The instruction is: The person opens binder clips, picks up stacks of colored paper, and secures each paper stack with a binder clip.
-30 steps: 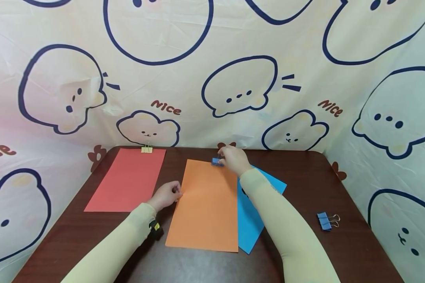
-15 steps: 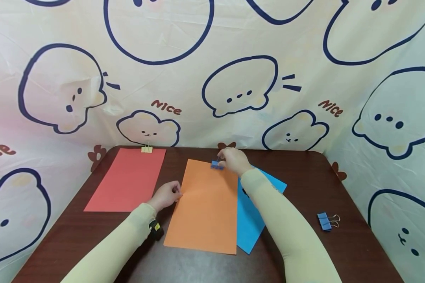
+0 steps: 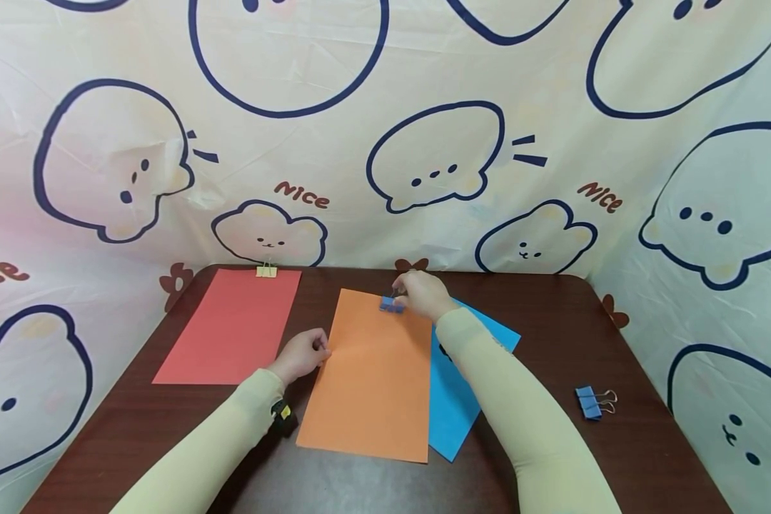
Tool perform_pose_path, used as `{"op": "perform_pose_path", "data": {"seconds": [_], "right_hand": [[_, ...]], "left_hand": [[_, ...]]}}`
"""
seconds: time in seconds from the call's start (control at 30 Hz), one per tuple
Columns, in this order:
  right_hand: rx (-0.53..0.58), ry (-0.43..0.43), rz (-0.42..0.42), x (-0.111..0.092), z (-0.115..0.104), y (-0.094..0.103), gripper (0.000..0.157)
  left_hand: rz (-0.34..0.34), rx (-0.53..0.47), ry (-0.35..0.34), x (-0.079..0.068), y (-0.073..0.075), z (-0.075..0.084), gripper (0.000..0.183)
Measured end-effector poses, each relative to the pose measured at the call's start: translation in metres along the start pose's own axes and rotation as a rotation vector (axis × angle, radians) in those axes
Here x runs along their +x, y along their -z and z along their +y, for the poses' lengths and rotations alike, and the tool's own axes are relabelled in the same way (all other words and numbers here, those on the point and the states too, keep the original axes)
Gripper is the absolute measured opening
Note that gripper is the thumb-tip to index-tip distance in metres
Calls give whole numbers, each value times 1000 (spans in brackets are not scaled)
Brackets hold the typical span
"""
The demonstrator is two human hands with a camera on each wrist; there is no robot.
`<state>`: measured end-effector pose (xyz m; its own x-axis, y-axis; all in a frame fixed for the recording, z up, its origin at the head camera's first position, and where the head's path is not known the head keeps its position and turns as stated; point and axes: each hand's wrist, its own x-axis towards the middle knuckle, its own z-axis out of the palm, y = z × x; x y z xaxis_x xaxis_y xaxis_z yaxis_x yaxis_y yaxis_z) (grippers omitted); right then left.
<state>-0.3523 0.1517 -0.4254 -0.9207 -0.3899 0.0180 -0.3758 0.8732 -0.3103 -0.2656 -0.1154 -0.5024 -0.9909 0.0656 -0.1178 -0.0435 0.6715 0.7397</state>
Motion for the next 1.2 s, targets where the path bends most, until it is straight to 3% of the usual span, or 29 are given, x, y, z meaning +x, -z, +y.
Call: {"op": "perform_pose_path", "data": {"seconds": [0.6,0.9,1.2], "right_hand": [[-51,-6,-32,-1,-1,-4,47],[39,-51,-35,-2,1,-7,55],[115,-30,-57,-4,6,-14,58]], "left_hand": [[3,4,-12,-1,0,1,20],[7,-8,-24,-2,1,1,21],[6,3,-27,-1,-1,1,23]]}}
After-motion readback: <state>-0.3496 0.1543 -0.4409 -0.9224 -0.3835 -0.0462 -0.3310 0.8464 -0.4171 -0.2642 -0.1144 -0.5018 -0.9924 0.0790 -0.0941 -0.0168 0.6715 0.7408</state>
